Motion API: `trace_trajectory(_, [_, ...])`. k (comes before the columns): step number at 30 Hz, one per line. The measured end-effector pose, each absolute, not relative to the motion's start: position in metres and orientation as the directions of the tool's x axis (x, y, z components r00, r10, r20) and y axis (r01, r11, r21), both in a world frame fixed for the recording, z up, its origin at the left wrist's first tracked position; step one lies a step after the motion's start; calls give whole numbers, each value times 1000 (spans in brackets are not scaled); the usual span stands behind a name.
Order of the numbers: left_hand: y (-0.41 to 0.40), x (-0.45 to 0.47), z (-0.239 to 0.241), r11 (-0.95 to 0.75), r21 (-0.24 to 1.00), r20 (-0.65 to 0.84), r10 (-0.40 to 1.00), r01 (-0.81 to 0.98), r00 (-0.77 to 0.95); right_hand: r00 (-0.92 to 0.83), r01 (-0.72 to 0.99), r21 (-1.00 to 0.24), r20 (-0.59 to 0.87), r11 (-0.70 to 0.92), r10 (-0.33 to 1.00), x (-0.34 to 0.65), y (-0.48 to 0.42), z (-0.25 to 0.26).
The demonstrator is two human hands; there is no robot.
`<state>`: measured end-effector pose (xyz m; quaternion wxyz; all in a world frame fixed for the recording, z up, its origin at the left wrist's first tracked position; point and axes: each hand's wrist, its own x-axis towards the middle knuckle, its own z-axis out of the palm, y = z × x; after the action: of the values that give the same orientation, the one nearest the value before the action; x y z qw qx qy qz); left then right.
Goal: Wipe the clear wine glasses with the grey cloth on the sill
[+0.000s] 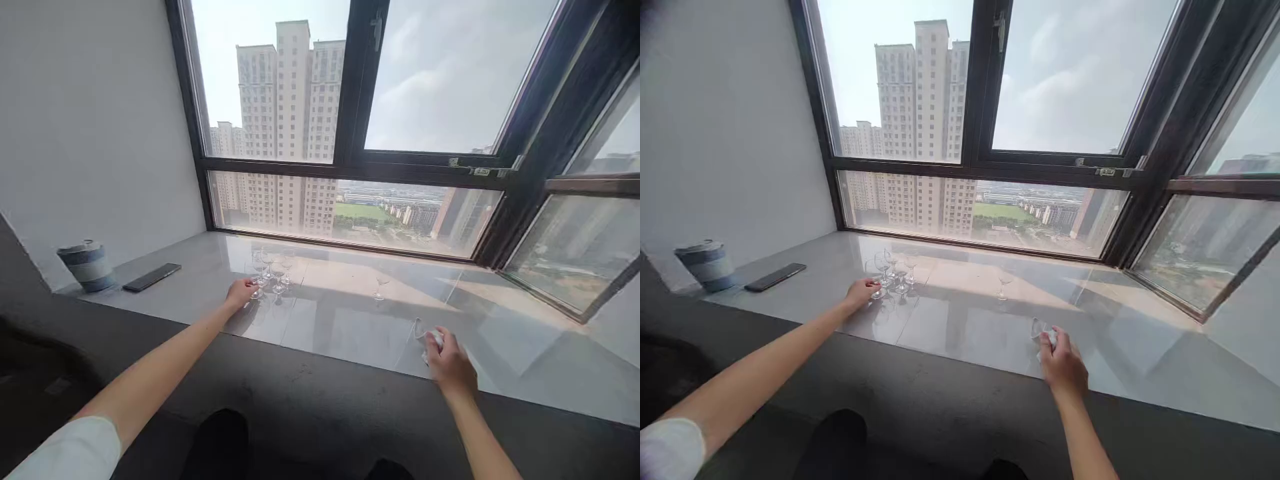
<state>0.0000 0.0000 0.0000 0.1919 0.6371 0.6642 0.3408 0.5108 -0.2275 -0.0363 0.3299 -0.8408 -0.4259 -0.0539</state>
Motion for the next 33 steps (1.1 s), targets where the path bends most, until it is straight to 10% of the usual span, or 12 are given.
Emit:
trace_trajectory(27, [-127,112,-9,-433,371,385,877,821,288,507,834,-438,372,-335,777,508,-230,-31])
trace_trajectory(33, [-130,112,-7,-422,349,366,883,836,293,581,740,-624,409,-249,704,492,-230,-30])
